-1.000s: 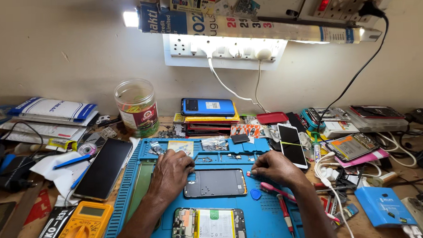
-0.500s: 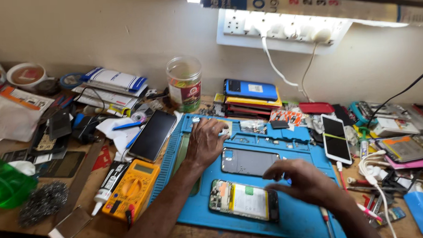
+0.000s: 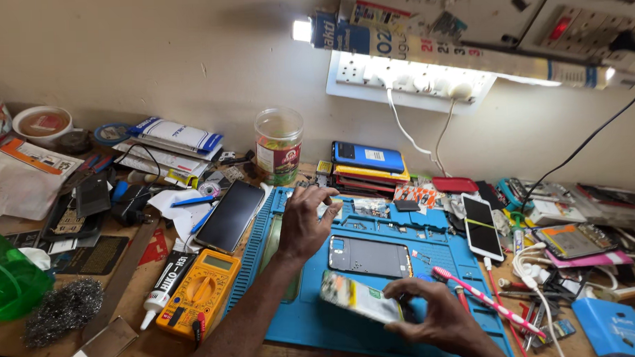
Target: The person disassembles a smartphone, removes the back cover and battery, and then reassembles it. They test the device by powering it on and interacting with the touchscreen before placing it back on the workbench.
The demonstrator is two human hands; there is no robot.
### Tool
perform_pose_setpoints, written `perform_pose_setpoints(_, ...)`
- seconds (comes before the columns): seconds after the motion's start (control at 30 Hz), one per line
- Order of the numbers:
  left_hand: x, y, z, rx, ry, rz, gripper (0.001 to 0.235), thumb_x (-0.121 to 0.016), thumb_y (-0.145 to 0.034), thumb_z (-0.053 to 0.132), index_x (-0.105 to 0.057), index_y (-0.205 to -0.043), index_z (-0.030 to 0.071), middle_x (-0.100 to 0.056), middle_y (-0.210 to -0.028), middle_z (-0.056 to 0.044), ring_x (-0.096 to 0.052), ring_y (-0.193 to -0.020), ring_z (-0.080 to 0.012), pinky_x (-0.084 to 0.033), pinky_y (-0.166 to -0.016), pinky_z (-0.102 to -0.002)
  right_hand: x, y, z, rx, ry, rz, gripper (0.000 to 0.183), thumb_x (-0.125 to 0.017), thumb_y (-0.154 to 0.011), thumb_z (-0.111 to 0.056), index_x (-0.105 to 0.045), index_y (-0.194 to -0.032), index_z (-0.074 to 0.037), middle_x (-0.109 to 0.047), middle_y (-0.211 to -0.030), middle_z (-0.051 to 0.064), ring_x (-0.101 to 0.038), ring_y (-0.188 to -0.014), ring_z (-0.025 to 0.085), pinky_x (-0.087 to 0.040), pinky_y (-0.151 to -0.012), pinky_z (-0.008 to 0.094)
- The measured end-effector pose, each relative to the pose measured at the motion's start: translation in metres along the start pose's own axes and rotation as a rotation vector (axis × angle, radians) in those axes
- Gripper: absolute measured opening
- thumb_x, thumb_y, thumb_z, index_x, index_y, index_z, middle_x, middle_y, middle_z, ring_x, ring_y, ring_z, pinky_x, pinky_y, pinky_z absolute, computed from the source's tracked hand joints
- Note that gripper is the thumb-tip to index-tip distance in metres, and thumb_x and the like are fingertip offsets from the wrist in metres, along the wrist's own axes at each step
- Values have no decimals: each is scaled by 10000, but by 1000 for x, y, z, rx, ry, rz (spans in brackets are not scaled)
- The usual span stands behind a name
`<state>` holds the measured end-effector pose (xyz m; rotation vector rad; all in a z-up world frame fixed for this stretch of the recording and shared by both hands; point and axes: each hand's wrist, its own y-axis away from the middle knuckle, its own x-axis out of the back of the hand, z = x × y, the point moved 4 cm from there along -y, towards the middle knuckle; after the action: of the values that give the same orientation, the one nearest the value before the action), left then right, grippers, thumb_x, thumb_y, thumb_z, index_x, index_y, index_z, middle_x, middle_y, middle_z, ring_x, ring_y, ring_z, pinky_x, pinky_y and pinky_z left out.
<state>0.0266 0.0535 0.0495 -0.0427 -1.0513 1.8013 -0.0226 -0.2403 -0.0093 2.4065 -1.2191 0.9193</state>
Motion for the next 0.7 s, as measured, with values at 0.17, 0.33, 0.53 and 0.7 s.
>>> perform_pose_setpoints(0.17,-24,0,9,204,741,-319,394,-528,-1053,388,-745,-1141,70,-780,-1031,-61,-712,-1000,-184,-556,-926,-365,3,-24,56,60,-1146,116,639,-677,-835,-348,-554,-1316,54,-704,-1183,309,-724,-1056,383,-584,-923,506)
perform_pose_setpoints(0.33,-55,30,39,391,1296,-644,364,-599,-977,342,-710,-1215,89,-771,-1080,-44,-730,-1000,-130,-612,-914,-326,-21,-43,57,112,-1301,327,829,-513,-813,-579,-522,-1397,10,-720,-1066,308,-748,-891,333,-607,-781,453)
perform_pose_setpoints(0.53,-57,27,21,433,1230,-488,271,-703,-977,210,-729,-1160,12,-781,-988,-53,-722,-866,-127,-601,-777,-316,-18,-45,7,4,-1169,387,672,-472,-966,-483,-601,-1328,69,-777,-1022,247,-763,-876,281,-607,-762,410)
perform_pose_setpoints(0.7,-52,22,7,514,982,-383,274,-702,-950,171,-742,-1168,10,-794,-984,-47,-720,-851,-117,-593,-746,-313,21,-55,-34,-92,-751,452,470,-604,-924,-282,-679,-1247,50,-807,-1066,162,-758,-950,202,-578,-866,362)
